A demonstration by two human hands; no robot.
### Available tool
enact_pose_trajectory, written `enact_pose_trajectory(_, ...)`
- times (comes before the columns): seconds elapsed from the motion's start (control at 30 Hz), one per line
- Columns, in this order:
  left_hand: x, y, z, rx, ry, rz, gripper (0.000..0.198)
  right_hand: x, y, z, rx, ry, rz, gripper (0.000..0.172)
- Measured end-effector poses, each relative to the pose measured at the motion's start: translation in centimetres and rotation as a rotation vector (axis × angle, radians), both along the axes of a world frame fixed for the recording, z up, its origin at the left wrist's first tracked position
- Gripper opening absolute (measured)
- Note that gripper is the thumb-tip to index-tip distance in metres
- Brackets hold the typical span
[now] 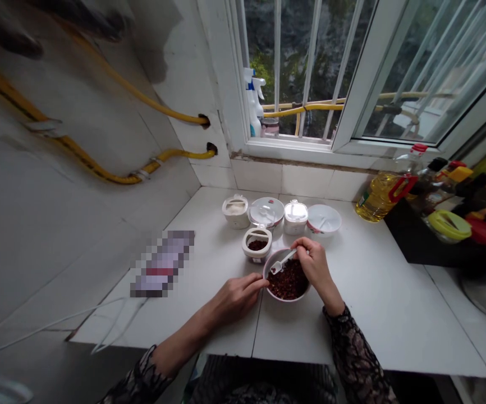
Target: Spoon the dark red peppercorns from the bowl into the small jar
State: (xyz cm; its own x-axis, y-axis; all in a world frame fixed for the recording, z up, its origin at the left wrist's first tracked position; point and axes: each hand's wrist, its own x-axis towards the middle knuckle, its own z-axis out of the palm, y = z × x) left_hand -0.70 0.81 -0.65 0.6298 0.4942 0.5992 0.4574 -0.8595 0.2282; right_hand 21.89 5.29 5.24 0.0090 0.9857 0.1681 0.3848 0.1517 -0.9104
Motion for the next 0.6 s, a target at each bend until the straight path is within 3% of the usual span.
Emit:
enact_pose_trajectory(0.1, 0.1, 0.0, -0.1, -0.002, -0.005, 0.002, 0.031, -0.1, 0.0, 0.0, -0.051, 0.144, -0.019, 0.017)
enact_pose_trajectory(0.2, 0.1, 0.1, -0.2, -0.002, -0.005, 0.006, 0.033, -0.7, -0.2, 0.3, 0.059, 0.145, -0.072, 0.02)
enact_pose_trajectory(0.3, 0.1, 0.1, -0.2, 0.002, 0.002, 0.007, 0.036, -1.8, -0.6, 0.6, 0.35, -0.055, -0.106, 0.018)
enact_pose_trajectory(0.4, 0.1, 0.0, -0.1, 0.002, 0.002, 0.007, 0.034, -2.7, -0.8, 0.6, 0.606, -0.333, 0.027, 0.022)
enact_pose_trajectory(0.5, 0.1, 0.0, 0.1, 0.003, 0.012, 0.009, 0.033, -2.6, -0.9, 0.8, 0.696, -0.445, 0.101, 0.026)
enact_pose_trajectory(0.6, 0.2, 0.0, 0.1, 0.004, -0.001, 0.009, 0.033, -1.4, -0.9, 1.1, 0.715, -0.379, -0.022, 0.021)
